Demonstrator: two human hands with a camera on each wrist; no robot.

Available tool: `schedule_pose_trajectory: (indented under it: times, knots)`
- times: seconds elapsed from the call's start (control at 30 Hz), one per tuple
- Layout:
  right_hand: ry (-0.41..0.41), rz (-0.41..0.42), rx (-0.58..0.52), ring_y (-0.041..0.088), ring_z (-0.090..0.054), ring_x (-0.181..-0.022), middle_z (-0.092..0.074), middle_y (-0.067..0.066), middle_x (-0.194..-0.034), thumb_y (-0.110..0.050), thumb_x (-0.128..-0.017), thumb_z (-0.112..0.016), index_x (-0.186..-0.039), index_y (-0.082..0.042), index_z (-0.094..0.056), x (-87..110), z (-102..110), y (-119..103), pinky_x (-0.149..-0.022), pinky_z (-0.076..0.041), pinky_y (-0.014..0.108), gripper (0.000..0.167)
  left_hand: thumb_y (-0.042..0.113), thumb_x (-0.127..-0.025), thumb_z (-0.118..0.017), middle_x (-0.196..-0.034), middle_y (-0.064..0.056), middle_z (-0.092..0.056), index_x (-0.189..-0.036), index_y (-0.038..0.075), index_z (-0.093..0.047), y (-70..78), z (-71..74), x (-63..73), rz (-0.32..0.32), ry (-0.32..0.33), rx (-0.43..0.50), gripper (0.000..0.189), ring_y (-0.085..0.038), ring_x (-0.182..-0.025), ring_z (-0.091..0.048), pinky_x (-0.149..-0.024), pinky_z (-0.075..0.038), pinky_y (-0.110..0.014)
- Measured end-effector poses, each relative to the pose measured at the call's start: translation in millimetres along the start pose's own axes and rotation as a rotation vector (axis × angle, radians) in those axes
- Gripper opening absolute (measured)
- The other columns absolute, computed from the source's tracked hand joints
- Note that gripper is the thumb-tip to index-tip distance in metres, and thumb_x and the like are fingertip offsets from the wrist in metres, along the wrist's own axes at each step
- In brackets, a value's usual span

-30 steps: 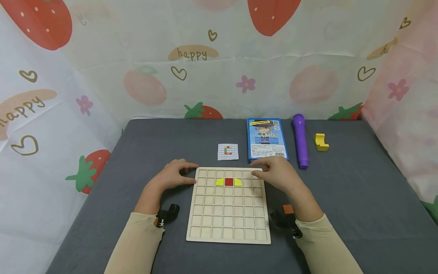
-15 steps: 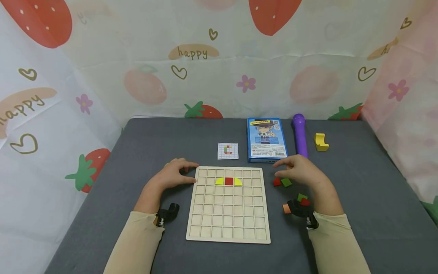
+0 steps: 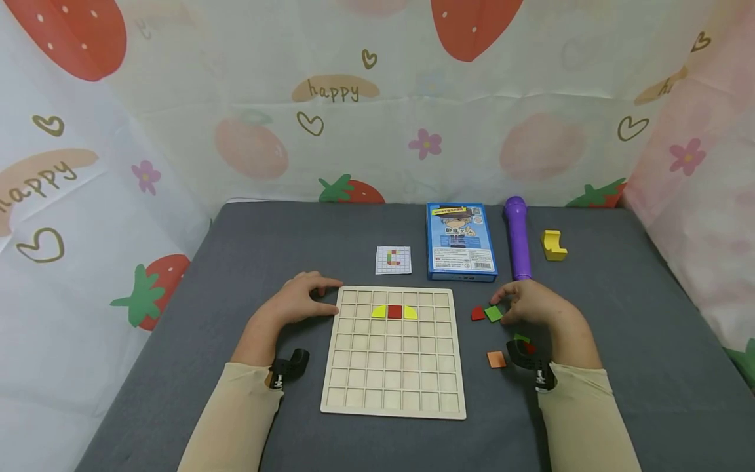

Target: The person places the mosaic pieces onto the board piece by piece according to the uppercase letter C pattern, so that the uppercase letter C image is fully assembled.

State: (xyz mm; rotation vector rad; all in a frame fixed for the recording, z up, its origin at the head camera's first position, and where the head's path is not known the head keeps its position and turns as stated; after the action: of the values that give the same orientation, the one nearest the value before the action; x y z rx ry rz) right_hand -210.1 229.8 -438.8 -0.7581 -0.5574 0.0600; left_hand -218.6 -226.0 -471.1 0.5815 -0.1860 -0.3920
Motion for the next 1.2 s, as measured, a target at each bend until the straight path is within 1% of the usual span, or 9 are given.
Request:
schedule_pose_trajectory:
  times: [0.13, 0.3, 0.43, 0.6, 0.7, 0.87, 1.03, 1.2]
  knots:
    - [0.012, -0.026, 0.004, 0.017, -0.048, -0.063, -0.051, 0.001, -0.069, 0.005, -0.083, -0.075, -0.114, 0.0, -0.071, -1.7, -1.5, 2.3, -0.062, -0.039, 0.034, 0.031, 0.034, -0.086, -0.084, -0.088, -0.002, -0.051, -0.136, 0.014, -0.07, 0.4, 0.6, -0.6, -0.002, -0.002, 0.005, 0.055, -0.019, -0.083, -0.042, -0.074, -0.034, -0.039]
    - [0.024, -0.025, 0.006, 0.016, -0.047, -0.059, -0.048, 0.0, -0.065, 0.004, -0.084, -0.076, -0.114, 0.0, -0.072, -3.4, -1.4, 3.7, -0.06, -0.037, 0.032, 0.03, 0.034, -0.086, -0.084, -0.088, -0.002, -0.051, -0.136, 0.014, -0.07, -0.2, 0.5, -0.5, -0.001, -0.005, 0.007, 0.056, -0.02, -0.082, -0.042, -0.074, -0.033, -0.039]
    - [0.038, 0.005, 0.013, 0.014, -0.044, -0.057, -0.046, -0.001, -0.062, 0.001, -0.084, -0.076, -0.115, 0.001, -0.071, -1.1, 2.6, 3.4, -0.058, -0.035, 0.032, 0.031, 0.035, -0.086, -0.084, -0.088, -0.001, -0.051, -0.136, 0.015, -0.07, -1.2, -0.2, -0.7, 0.0, -0.008, 0.004, 0.056, -0.019, -0.083, -0.042, -0.074, -0.033, -0.039]
    - [0.08, 0.059, 0.021, 0.015, -0.039, -0.057, -0.041, -0.001, -0.063, -0.006, -0.086, -0.078, -0.116, -0.001, -0.071, 7.2, 9.7, -1.1, -0.057, -0.032, 0.032, 0.032, 0.034, -0.086, -0.084, -0.088, -0.002, -0.051, -0.136, 0.015, -0.07, -0.9, 0.5, -0.6, -0.006, -0.008, 0.01, 0.056, -0.019, -0.082, -0.042, -0.074, -0.033, -0.039]
    - [0.109, 0.076, 0.023, 0.015, -0.038, -0.057, -0.039, -0.001, -0.064, -0.01, -0.086, -0.079, -0.117, -0.002, -0.07, 11.5, 13.5, -5.9, -0.054, -0.031, 0.032, 0.034, 0.034, -0.086, -0.084, -0.089, -0.002, -0.052, -0.136, 0.015, -0.069, -0.6, 1.0, -0.7, -0.009, -0.008, 0.008, 0.056, -0.02, -0.083, -0.042, -0.074, -0.033, -0.039]
    - [0.152, 0.078, 0.003, 0.014, -0.035, -0.053, -0.038, -0.001, -0.061, -0.015, -0.088, -0.078, -0.121, -0.002, -0.067, 18.9, 17.6, -16.4, -0.05, -0.03, 0.03, 0.037, 0.034, -0.086, -0.084, -0.089, -0.002, -0.052, -0.136, 0.015, -0.069, -0.2, 1.3, -0.4, -0.007, -0.008, 0.001, 0.056, -0.02, -0.083, -0.042, -0.075, -0.033, -0.04]
    - [0.206, 0.112, -0.003, 0.014, -0.032, -0.051, -0.036, -0.002, -0.061, -0.02, -0.091, -0.077, -0.125, -0.001, -0.064, 27.3, 18.7, -29.3, -0.049, -0.028, 0.029, 0.041, 0.034, -0.086, -0.084, -0.089, -0.002, -0.052, -0.137, 0.015, -0.069, 0.0, 1.2, -0.5, -0.005, -0.01, 0.007, 0.056, -0.02, -0.084, -0.042, -0.075, -0.033, -0.04]
    - [0.263, 0.156, 0.003, 0.013, -0.03, -0.049, -0.034, -0.003, -0.059, -0.022, -0.093, -0.075, -0.127, 0.0, -0.064, 36.1, 15.5, -44.4, -0.048, -0.027, 0.029, 0.043, 0.034, -0.086, -0.083, -0.089, -0.002, -0.052, -0.137, 0.015, -0.069, -1.3, 0.5, -1.3, -0.003, -0.013, 0.016, 0.056, -0.02, -0.084, -0.042, -0.075, -0.034, -0.039]
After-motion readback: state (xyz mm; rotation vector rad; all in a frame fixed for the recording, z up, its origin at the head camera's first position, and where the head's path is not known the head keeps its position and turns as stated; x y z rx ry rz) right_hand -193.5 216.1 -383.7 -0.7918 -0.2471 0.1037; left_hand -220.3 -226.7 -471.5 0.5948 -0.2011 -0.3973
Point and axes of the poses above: each hand's wrist, its own x-axis away from the middle knuckle, its own z-axis out of the back of the hand, y = z × x, the point moved 1 cm from there along -x, towards the middle knuckle
